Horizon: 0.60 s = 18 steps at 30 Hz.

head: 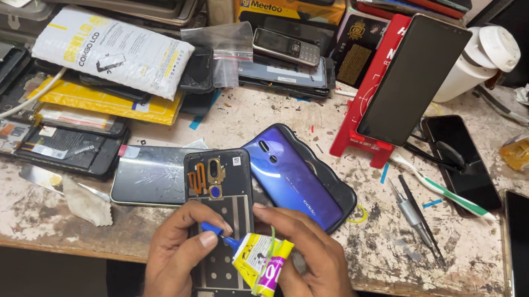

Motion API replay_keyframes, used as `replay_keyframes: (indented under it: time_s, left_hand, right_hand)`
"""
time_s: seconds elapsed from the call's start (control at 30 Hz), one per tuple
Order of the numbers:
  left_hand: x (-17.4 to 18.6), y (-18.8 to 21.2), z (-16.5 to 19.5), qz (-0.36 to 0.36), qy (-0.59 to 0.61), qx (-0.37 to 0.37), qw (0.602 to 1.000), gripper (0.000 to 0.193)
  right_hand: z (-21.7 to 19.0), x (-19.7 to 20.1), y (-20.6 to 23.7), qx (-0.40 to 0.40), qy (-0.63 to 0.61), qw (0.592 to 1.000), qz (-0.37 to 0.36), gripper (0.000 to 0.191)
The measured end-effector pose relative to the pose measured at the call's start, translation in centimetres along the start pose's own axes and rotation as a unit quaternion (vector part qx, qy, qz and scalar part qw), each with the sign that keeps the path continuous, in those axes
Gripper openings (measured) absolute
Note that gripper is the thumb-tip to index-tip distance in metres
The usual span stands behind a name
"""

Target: The person uses a screwdriver to remove screws from the back of a disassembled smartphone, then applies adhesive from a tube to the phone frame. The person handles the phone casing and a separate back cover, placing them on the workbench.

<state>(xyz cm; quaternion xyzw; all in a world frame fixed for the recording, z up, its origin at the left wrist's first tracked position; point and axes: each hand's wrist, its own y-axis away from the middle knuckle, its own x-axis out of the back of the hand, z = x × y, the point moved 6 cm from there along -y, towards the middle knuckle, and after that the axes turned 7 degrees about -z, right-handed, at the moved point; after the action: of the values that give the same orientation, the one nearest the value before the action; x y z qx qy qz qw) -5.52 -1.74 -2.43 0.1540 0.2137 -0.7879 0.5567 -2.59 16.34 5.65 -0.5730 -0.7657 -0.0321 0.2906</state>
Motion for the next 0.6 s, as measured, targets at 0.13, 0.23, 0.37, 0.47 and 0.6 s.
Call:
replay_keyframes:
  time_s: [0.13, 0.23, 0.37, 0.47, 0.6]
  left_hand:
    - [0.0, -0.1, -0.1, 0.0, 0.001, 0.003, 1.0, 0.018]
    - [-0.1, 0.0, 0.0, 0.0, -0.007, -0.001, 1.0, 0.018]
    - [0.0, 0.0, 0.3, 0.0, -0.018, -0.005, 1.0, 0.018]
    - [0.1, -0.1, 0.4, -0.001, -0.03, -0.01, 1.0, 0.018]
    - [0.0, -0.2, 0.3, -0.002, -0.021, -0.017, 1.0, 0.018]
  right_hand:
    - [1.6, -0.8, 0.7, -0.075, -0.204, 0.976, 0.014, 0.048]
    - [1.7, -0.8, 1.2, -0.041, -0.155, 0.987, 0.02, 0.049]
    - [1.4, -0.9, 1.2, 0.032, -0.095, 0.995, 0.029, 0.049]
    - [1.4, -1.0, 1.0, 0.04, -0.109, 0.993, 0.03, 0.048]
    - [1.5, -0.7, 0.9, -0.01, -0.082, 0.996, 0.014, 0.051]
